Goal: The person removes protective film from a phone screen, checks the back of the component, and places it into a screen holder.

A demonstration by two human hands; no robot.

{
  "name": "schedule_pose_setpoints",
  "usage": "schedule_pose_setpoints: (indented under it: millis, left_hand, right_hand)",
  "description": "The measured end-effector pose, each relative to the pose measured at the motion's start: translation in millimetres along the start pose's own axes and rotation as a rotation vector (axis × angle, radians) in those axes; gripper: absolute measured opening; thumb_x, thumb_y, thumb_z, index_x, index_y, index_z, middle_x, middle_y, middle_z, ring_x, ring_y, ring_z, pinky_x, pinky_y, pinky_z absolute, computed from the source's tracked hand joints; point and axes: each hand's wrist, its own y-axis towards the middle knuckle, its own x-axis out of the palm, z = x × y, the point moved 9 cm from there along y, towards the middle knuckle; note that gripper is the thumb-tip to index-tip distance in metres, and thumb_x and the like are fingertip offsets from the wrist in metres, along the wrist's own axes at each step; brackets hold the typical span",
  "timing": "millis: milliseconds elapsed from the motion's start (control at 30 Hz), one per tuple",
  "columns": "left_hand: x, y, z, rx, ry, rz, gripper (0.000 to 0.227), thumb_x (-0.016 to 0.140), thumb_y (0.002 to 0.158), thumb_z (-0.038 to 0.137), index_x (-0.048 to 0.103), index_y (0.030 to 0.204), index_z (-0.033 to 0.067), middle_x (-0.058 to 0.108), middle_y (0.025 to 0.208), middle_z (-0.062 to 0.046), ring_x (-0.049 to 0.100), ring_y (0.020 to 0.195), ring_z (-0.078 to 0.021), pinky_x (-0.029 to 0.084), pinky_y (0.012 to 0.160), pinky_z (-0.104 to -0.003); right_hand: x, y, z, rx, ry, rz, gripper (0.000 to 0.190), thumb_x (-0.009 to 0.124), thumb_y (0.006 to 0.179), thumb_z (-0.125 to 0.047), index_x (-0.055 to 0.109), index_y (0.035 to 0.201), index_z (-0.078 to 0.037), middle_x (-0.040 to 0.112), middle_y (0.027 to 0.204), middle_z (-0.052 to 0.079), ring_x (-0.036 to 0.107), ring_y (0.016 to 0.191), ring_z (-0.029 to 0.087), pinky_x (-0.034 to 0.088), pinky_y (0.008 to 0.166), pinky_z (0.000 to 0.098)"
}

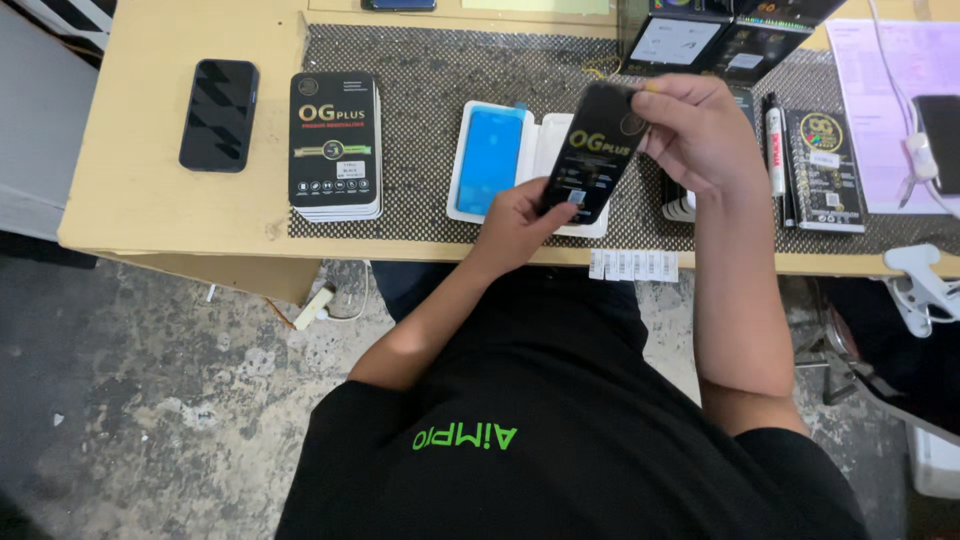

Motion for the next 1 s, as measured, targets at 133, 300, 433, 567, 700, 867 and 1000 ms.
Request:
schedule_pose_setpoints:
  millis: [133,300,433,567,700,867,1000]
  left_hand:
    - [0.7,-2.2,-4.7,-0.017,-0.059,0.011,0.032,0.069,0.098,0.026,0.071,0.121,0.0030,0.077,0.108,-0.007,0.073,0.096,-0.0144,0.058,0.076,-0.026]
    - [-3.0,0.0,-6.8,-0.020,-0.202,0.029,0.030,0.069,0.098,0.021,0.069,0.120,0.0012,0.075,0.113,-0.013,0.076,0.104,-0.0253,0.071,0.087,-0.038]
    - [-0.4,0.2,-11.6,-0.013,-0.263,0.043,0.029,0.068,0.099,0.018,0.067,0.122,-0.0002,0.073,0.117,-0.015,0.074,0.106,-0.0259,0.071,0.088,-0.041]
    - [2.7,4.1,-10.2,0.001,-0.277,0.051,0.030,0.069,0.099,0.020,0.066,0.122,0.0011,0.074,0.115,-0.012,0.073,0.107,-0.0236,0.069,0.091,-0.040]
    - [7.0,6.3,-6.5,-0.014,-0.368,0.050,0.034,0.068,0.099,0.020,0.063,0.126,-0.0009,0.071,0.119,-0.016,0.073,0.112,-0.0307,0.071,0.090,-0.041]
    - [1.5,-0.6,-14.3,-0.089,-0.416,0.100,0.033,0.067,0.099,0.016,0.063,0.125,-0.0039,0.071,0.118,-0.018,0.072,0.110,-0.0316,0.072,0.088,-0.039]
    - [-1.7,-4.0,-21.0,-0.082,-0.448,0.117,0.033,0.070,0.097,0.019,0.066,0.122,-0.0020,0.072,0.114,-0.015,0.075,0.106,-0.0318,0.072,0.084,-0.039]
  right_hand:
    - [14.1,-3.4,-8.8,0.003,0.088,-0.091,0.017,0.068,0.101,-0.007,0.075,0.089,0.003,0.075,0.089,0.014,0.074,0.071,0.016,0.067,0.065,0.0207]
    - [15.2,0.8,-3.2,0.010,-0.006,-0.090,0.050,0.055,0.106,-0.041,0.069,0.132,0.000,0.071,0.075,0.000,0.070,0.065,0.008,0.062,0.070,0.0182]
    - [24.6,-6.6,-0.2,-0.071,-0.042,-0.111,0.048,0.056,0.107,-0.034,0.062,0.137,0.003,0.065,0.080,-0.001,0.065,0.071,0.005,0.059,0.074,0.0146]
    - [36.9,-21.3,-9.2,-0.148,-0.470,0.023,0.035,0.050,0.108,-0.012,0.061,0.141,-0.009,0.062,0.110,-0.001,0.059,0.099,0.010,0.054,0.087,0.0233]
    - [31.3,-36.1,-1.1,-0.235,-0.637,0.045,0.016,0.051,0.106,-0.004,0.066,0.110,-0.010,0.062,0.089,0.000,0.061,0.080,0.009,0.060,0.079,0.0223]
    - [19.7,-50.5,31.7,-0.291,-0.682,0.037,0.021,0.066,0.107,0.002,0.064,0.127,-0.003,0.068,0.091,0.006,0.066,0.072,0.012,0.060,0.073,0.0250]
    - [18.2,-54.3,48.2,-0.338,-0.594,0.017,0.030,0.070,0.103,0.007,0.062,0.130,-0.002,0.069,0.094,0.010,0.067,0.080,0.016,0.061,0.081,0.0287]
